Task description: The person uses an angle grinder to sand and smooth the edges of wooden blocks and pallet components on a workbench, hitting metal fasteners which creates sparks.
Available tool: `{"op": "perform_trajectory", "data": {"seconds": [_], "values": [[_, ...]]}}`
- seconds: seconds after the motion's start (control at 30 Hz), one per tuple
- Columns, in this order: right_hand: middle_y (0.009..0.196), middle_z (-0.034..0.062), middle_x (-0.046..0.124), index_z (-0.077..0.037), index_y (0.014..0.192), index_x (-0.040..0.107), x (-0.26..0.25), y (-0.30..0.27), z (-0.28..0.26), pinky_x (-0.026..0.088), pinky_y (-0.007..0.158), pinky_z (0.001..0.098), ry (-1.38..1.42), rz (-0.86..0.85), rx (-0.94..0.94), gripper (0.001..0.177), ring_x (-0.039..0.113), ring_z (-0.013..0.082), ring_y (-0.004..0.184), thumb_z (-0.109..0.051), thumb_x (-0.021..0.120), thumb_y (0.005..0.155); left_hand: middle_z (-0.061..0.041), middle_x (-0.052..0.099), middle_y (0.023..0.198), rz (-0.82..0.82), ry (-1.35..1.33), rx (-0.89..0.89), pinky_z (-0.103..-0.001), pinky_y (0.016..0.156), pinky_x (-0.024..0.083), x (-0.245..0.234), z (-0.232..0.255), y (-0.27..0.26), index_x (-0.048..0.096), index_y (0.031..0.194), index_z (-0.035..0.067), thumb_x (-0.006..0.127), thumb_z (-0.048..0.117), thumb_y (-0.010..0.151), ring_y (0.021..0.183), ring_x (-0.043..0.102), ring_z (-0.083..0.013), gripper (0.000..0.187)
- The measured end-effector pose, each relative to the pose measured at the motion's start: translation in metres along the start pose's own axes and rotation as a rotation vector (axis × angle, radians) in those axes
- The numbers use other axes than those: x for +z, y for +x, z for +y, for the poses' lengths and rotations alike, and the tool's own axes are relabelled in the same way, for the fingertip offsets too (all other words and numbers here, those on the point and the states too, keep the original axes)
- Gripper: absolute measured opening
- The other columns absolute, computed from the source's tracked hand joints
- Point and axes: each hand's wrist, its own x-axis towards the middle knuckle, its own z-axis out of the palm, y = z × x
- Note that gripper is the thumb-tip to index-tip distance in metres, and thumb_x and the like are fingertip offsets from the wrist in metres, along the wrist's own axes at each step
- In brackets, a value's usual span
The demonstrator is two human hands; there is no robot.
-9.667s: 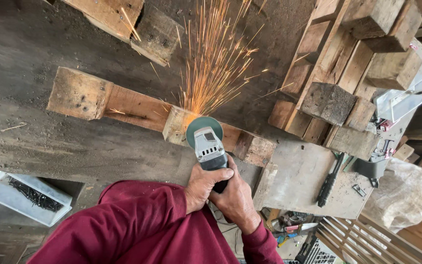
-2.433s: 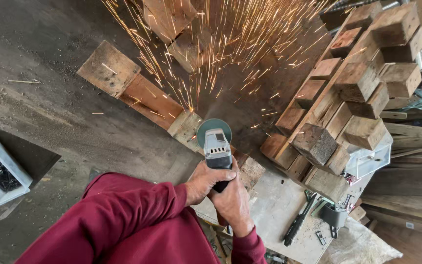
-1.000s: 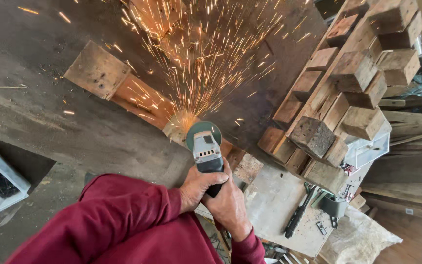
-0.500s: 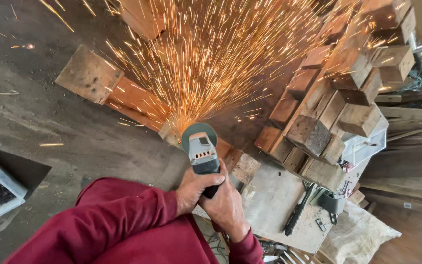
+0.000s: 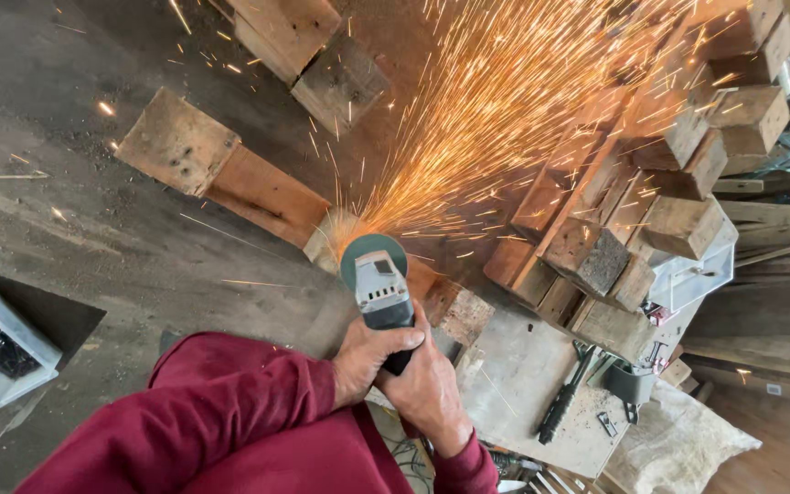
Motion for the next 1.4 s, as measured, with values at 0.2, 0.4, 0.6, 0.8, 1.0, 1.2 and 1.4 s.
{"op": "perform_trajectory", "data": {"seconds": [0.2,0.4,0.6,0.8,1.0,1.2,1.4], "values": [[0.124,0.0247,0.066,-0.008,0.152,0.032,-0.003,-0.004,-0.004,0.056,0.086,0.0481,0.019,0.025,-0.116,0.094,0.067,0.0443,0.110,-0.031,0.078,0.073,-0.003,0.071,0.103,-0.020,0.019,0.001,-0.034,0.092,0.054,0.004,0.004,0.001,0.069,0.112,0.007,0.081,0.017,0.075,0.098,0.067,-0.0159,0.041],[0.121,0.0219,0.069,-0.011,0.153,0.033,-0.003,0.002,0.001,0.056,0.087,0.0473,0.023,0.028,-0.023,0.093,0.069,0.0425,0.108,-0.035,0.076,0.074,-0.004,0.072,0.103,-0.030,0.030,0.007,-0.035,0.092,0.054,0.003,0.000,0.007,0.070,0.111,0.004,0.081,0.019,0.077,0.098,0.067,-0.0171,0.039],[0.118,0.0243,0.069,-0.010,0.155,0.030,0.000,0.003,0.005,0.055,0.087,0.0478,-0.020,0.019,0.024,0.099,0.069,0.0433,0.108,-0.036,0.079,0.072,-0.006,0.072,0.104,-0.003,0.026,-0.005,-0.036,0.091,0.055,0.004,0.003,0.003,0.069,0.113,0.004,0.082,0.017,0.076,0.098,0.067,-0.0179,0.042],[0.126,0.0297,0.064,-0.004,0.153,0.030,0.001,-0.002,0.003,0.056,0.086,0.0489,0.010,0.078,-0.190,0.098,0.068,0.0461,0.108,-0.029,0.078,0.072,-0.004,0.073,0.105,0.005,0.035,-0.012,-0.035,0.093,0.054,0.009,0.007,0.001,0.069,0.114,0.007,0.081,0.015,0.074,0.100,0.068,-0.0165,0.042],[0.117,0.0249,0.071,-0.009,0.151,0.036,-0.005,0.002,0.001,0.056,0.085,0.0473,0.058,0.066,-0.079,0.088,0.070,0.0437,0.106,-0.033,0.075,0.076,-0.006,0.073,0.102,-0.001,0.048,-0.018,-0.037,0.091,0.055,0.010,0.006,0.010,0.070,0.111,0.005,0.081,0.015,0.077,0.097,0.068,-0.0184,0.038],[0.117,0.0275,0.070,-0.005,0.151,0.032,0.003,-0.007,0.008,0.056,0.088,0.0458,0.090,0.046,0.051,0.094,0.069,0.0424,0.112,-0.032,0.079,0.074,-0.009,0.075,0.095,0.096,0.048,-0.109,-0.037,0.082,0.057,0.011,-0.004,0.000,0.073,0.105,0.001,0.082,0.015,0.077,0.087,0.070,-0.0201,0.033],[0.121,0.0215,0.069,-0.007,0.158,0.028,0.013,-0.025,0.014,0.053,0.097,0.0399,0.244,-0.062,0.169,0.108,0.068,0.0323,0.120,-0.031,0.082,0.068,-0.006,0.078,0.088,0.248,0.098,-0.160,-0.034,0.078,0.057,0.015,-0.007,-0.017,0.077,0.095,0.005,0.084,0.007,0.070,0.079,0.072,-0.0173,0.026]]}}
